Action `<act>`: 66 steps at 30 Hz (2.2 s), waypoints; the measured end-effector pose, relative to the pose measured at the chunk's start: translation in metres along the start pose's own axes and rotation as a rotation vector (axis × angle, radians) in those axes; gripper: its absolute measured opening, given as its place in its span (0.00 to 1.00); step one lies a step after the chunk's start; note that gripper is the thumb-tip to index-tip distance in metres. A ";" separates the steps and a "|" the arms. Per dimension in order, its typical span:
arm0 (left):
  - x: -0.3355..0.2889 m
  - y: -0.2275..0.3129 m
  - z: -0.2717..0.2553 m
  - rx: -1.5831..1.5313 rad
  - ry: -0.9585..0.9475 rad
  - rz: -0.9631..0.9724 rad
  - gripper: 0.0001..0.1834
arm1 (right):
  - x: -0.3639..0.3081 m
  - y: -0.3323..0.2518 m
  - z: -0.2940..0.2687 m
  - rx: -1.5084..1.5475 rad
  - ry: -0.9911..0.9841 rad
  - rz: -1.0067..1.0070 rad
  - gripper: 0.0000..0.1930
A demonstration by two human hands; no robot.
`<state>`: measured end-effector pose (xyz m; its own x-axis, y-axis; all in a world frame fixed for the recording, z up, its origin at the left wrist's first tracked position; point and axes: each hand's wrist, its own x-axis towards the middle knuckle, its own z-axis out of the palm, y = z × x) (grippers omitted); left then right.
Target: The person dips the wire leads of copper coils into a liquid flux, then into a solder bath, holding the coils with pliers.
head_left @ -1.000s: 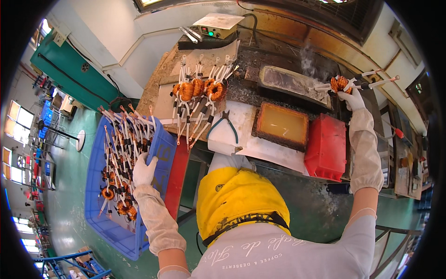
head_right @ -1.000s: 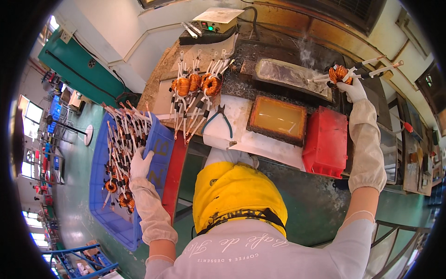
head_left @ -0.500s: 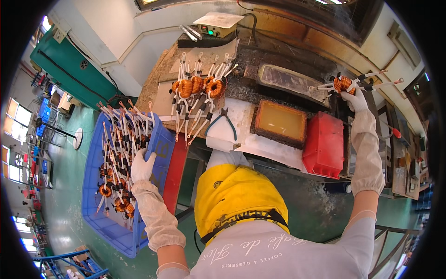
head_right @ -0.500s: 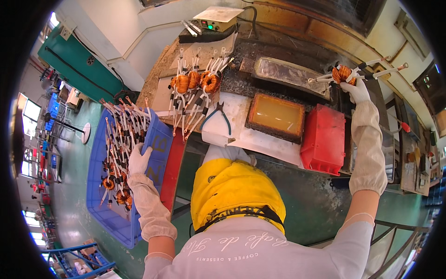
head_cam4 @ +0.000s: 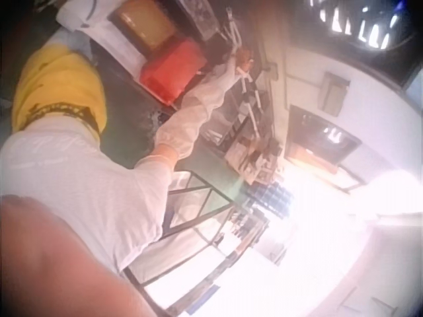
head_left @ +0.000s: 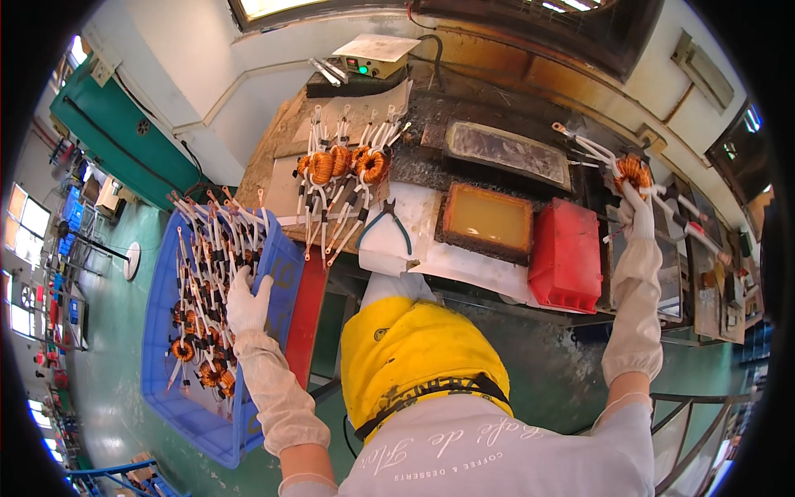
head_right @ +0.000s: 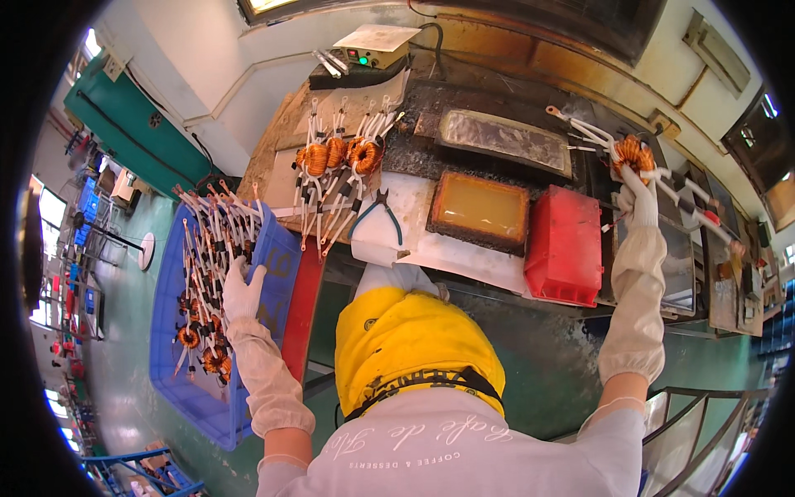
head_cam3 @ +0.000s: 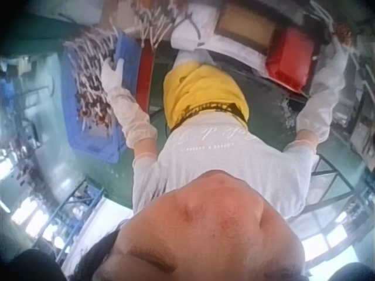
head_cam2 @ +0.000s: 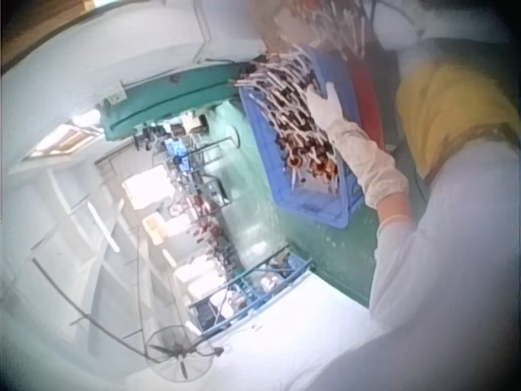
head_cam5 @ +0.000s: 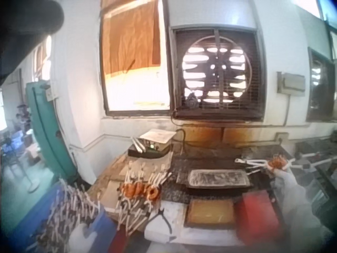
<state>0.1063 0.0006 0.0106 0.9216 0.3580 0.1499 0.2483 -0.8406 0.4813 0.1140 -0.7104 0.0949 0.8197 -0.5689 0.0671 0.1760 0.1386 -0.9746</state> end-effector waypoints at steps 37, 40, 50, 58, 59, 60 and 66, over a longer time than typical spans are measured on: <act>-0.090 0.204 0.093 -0.828 -0.542 0.514 0.13 | -0.166 -0.008 0.098 2.059 -0.381 0.627 0.13; -0.105 0.279 0.092 -0.791 -0.863 0.653 0.23 | -0.170 -0.005 0.123 2.122 -0.361 0.775 0.12; -0.115 0.358 0.197 -1.623 -0.493 0.736 0.08 | -0.162 0.030 0.209 2.170 -0.392 1.014 0.13; -0.042 0.315 0.143 -1.346 -1.011 -0.036 0.11 | -0.155 0.037 0.229 1.587 -0.587 1.086 0.23; -0.023 0.300 0.148 -1.507 -1.336 -0.032 0.10 | -0.155 0.036 0.227 1.378 -0.651 1.016 0.22; -0.016 0.299 0.149 -1.370 -1.281 0.080 0.16 | -0.152 0.051 0.218 1.257 -0.712 0.831 0.18; 0.000 0.312 0.133 -1.406 -1.218 0.056 0.16 | -0.138 0.105 0.201 0.057 -0.280 0.124 0.12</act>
<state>0.2235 -0.3154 0.0454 0.7559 -0.6418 -0.1293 0.4020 0.2992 0.8654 0.1288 -0.4543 0.0266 0.9536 -0.3009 0.0124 0.0890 0.2424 -0.9661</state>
